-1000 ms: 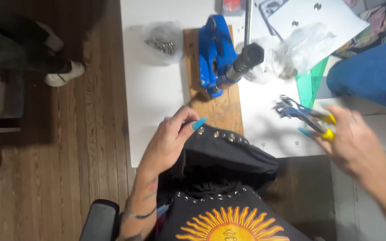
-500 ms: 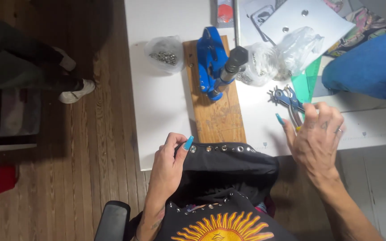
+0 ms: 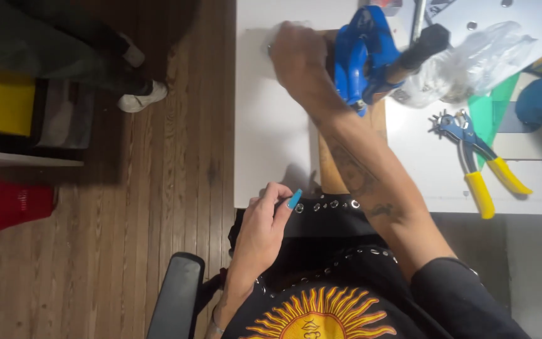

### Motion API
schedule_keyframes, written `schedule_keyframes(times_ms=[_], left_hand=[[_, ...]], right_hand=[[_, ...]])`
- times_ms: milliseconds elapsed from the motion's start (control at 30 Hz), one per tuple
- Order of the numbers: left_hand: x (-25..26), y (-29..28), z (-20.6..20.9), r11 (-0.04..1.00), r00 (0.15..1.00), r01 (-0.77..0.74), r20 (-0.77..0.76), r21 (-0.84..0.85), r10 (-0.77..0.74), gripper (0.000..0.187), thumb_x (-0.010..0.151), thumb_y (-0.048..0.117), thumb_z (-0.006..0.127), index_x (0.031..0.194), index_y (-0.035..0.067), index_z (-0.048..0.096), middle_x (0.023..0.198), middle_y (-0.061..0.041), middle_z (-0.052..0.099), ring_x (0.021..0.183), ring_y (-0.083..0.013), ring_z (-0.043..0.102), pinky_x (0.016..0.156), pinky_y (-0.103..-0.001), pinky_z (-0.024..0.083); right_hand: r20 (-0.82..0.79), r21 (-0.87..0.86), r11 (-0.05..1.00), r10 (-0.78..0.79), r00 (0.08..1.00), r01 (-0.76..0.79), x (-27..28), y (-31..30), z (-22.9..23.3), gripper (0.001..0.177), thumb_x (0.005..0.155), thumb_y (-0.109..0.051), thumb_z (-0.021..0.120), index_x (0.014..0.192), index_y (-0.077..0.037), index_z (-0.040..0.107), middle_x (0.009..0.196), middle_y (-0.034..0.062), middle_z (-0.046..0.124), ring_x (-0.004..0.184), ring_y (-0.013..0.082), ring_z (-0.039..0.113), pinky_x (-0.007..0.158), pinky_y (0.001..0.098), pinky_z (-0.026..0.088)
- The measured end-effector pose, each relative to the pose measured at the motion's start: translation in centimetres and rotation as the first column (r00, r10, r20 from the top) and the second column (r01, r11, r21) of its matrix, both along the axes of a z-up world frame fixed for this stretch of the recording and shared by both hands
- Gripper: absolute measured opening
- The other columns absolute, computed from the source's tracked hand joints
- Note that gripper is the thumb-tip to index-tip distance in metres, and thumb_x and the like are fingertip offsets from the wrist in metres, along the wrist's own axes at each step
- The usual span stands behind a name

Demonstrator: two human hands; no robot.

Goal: Installing metal eyelets onto a black garment using a hole punch and a manual press

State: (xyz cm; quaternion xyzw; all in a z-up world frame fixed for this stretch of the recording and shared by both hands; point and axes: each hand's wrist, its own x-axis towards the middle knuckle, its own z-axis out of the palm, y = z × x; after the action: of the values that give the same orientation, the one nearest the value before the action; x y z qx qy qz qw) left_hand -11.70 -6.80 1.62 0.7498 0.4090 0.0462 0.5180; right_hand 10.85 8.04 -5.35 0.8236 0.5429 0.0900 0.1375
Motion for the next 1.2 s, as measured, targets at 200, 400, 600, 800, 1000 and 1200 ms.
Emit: schedule_keyframes(times_ms=[200, 400, 600, 800, 1000, 1200], left_hand=[[-1.3, 1.0, -0.4, 0.997, 0.999, 0.038, 0.032, 0.069, -0.040, 0.018, 0.087, 0.028, 0.039, 0.092, 0.013, 0.048, 0.085, -0.001, 0.061, 0.075, -0.0254, 0.053, 0.070, -0.033, 0.039], [-1.7, 0.5, -0.1, 0.999, 0.998, -0.048, 0.045, -0.022, 0.049, 0.012, 0.086, 0.022, 0.044, 0.088, 0.012, 0.050, 0.079, -0.002, 0.060, 0.070, -0.0213, 0.054, 0.066, -0.028, 0.039], [-1.5, 0.9, -0.7, 0.998, 0.993, -0.045, 0.104, -0.042, 0.049, 0.019, 0.087, 0.026, 0.043, 0.086, 0.009, 0.050, 0.074, 0.000, 0.059, 0.064, -0.0132, 0.052, 0.064, -0.026, 0.039], [-1.7, 0.9, -0.1, 0.999, 0.996, -0.043, 0.081, -0.028, 0.045, 0.025, 0.086, 0.032, 0.040, 0.090, 0.010, 0.051, 0.076, 0.000, 0.060, 0.070, -0.0128, 0.058, 0.064, -0.026, 0.042], [-1.2, 0.1, -0.6, 0.987, 0.996, 0.087, 0.005, -0.136, -0.087, 0.016, 0.086, 0.022, 0.044, 0.093, 0.009, 0.050, 0.095, -0.006, 0.064, 0.084, -0.0198, 0.062, 0.075, -0.034, 0.049], [-0.7, -0.7, 0.1, 0.986, 0.987, 0.159, 0.013, -0.041, -0.159, 0.021, 0.085, 0.033, 0.040, 0.089, 0.015, 0.049, 0.082, 0.002, 0.062, 0.073, -0.0212, 0.054, 0.066, -0.031, 0.040]], right_hand=[[-0.295, 0.290, 0.932, -0.128, 0.947, 0.217, 0.6, -1.4, -1.9, 0.033, 0.084, -0.041, 0.047, 0.102, -0.013, 0.046, 0.094, 0.0074, 0.056, 0.086, 0.0274, 0.057, 0.059, 0.0429, 0.050], [0.103, 0.272, 0.860, 0.420, 0.901, -0.432, -5.5, -17.3, 9.0, 0.010, 0.077, -0.010, 0.059, 0.085, -0.016, 0.058, 0.097, 0.0029, 0.052, 0.097, 0.0209, 0.050, 0.061, 0.0272, 0.049], [-0.485, 0.409, 0.890, 0.397, 0.779, -0.200, -0.7, -23.5, 11.1, 0.015, 0.084, -0.018, 0.054, 0.096, -0.009, 0.057, 0.120, 0.0060, 0.053, 0.077, 0.0237, 0.061, 0.053, 0.0347, 0.050], [-0.613, 0.666, 0.729, 0.410, 0.675, 0.162, 0.0, -25.8, 10.9, 0.014, 0.075, 0.013, 0.066, 0.086, 0.005, 0.061, 0.098, 0.0161, 0.053, 0.064, 0.0155, 0.058, 0.060, 0.0232, 0.054], [-0.902, -0.094, 0.840, -0.299, 0.311, 0.535, -2.6, -22.5, 11.9, 0.032, 0.081, -0.037, 0.043, 0.106, -0.023, 0.059, 0.116, -0.0100, 0.057, 0.102, 0.0052, 0.055, 0.090, 0.0216, 0.037], [0.180, 0.142, 0.838, 0.502, 0.846, -0.527, -4.9, -13.7, 2.3, 0.024, 0.072, -0.005, 0.046, 0.090, -0.010, 0.061, 0.115, 0.0120, 0.047, 0.107, 0.0245, 0.040, 0.085, 0.0245, 0.039]])
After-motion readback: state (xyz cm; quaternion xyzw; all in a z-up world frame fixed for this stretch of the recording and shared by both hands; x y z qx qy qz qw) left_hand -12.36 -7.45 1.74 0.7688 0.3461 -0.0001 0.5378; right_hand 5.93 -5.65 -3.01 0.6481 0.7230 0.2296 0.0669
